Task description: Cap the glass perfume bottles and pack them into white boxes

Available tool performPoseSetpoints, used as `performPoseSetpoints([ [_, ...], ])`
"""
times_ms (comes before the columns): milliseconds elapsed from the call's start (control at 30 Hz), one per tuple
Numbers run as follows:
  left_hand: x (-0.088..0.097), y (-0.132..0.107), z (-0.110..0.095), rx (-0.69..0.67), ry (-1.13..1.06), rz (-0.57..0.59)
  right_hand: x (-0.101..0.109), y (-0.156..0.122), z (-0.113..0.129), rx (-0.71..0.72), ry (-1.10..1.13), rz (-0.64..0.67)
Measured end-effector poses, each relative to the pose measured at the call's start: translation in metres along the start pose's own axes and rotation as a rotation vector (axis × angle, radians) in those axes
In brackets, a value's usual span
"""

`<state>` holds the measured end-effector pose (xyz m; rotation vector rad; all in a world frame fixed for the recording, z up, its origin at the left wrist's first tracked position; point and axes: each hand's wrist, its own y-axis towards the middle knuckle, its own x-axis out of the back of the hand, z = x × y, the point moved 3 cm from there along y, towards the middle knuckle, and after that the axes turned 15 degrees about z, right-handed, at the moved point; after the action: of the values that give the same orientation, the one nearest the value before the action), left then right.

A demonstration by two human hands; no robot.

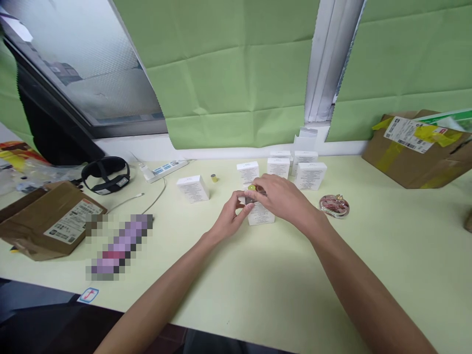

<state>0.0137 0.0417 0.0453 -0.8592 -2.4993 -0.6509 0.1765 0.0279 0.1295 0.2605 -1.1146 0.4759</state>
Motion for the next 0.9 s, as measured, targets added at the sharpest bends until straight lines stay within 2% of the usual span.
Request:
performPoseSetpoints([
  [67,0.0,0.0,0.001,0.019,-0.01,-0.005,-0.002,0.002,-0.001,0.004,-0.03,0.003],
  [233,0.0,-0.002,0.003,0.074,-0.017,-0.012,-0.012,0.009,-0.01,0.042,-0.133,0.117],
  [333,0.0,-0.002,0.004,0.064,-0.002,-0.005,-0.015,0.01,-0.013,0.008,-0.158,0.144],
  [433,0.0,-0.001,0.006,0.044,-0.019,-0.007,-0.011,0.006,-0.015,0.047,-0.108,0.182],
  [533,-0.001,-0.001,0.01,0.018,-0.075,-0.038,0.006,-0.001,-0.026,0.092,0.062,0.106],
  [600,-0.002,-0.001,0.011,0.002,-0.089,-0.054,0.018,-0.006,-0.042,0.029,0.187,0.009],
  [633,-0.002,-0.001,0.011,0.0,-0.079,-0.054,0.021,-0.008,-0.051,-0.017,0.249,0.002],
  [700,-0.001,-0.001,0.011,0.001,-0.031,-0.042,0.02,-0.01,-0.065,-0.076,0.369,0.108],
  [800,-0.001,-0.001,0.009,-0.026,0.057,-0.017,0.01,-0.009,-0.073,-0.061,0.49,0.328],
  [900,-0.001,-0.001,0.007,-0.046,0.082,-0.003,0.004,-0.008,-0.074,-0.02,0.574,0.382],
])
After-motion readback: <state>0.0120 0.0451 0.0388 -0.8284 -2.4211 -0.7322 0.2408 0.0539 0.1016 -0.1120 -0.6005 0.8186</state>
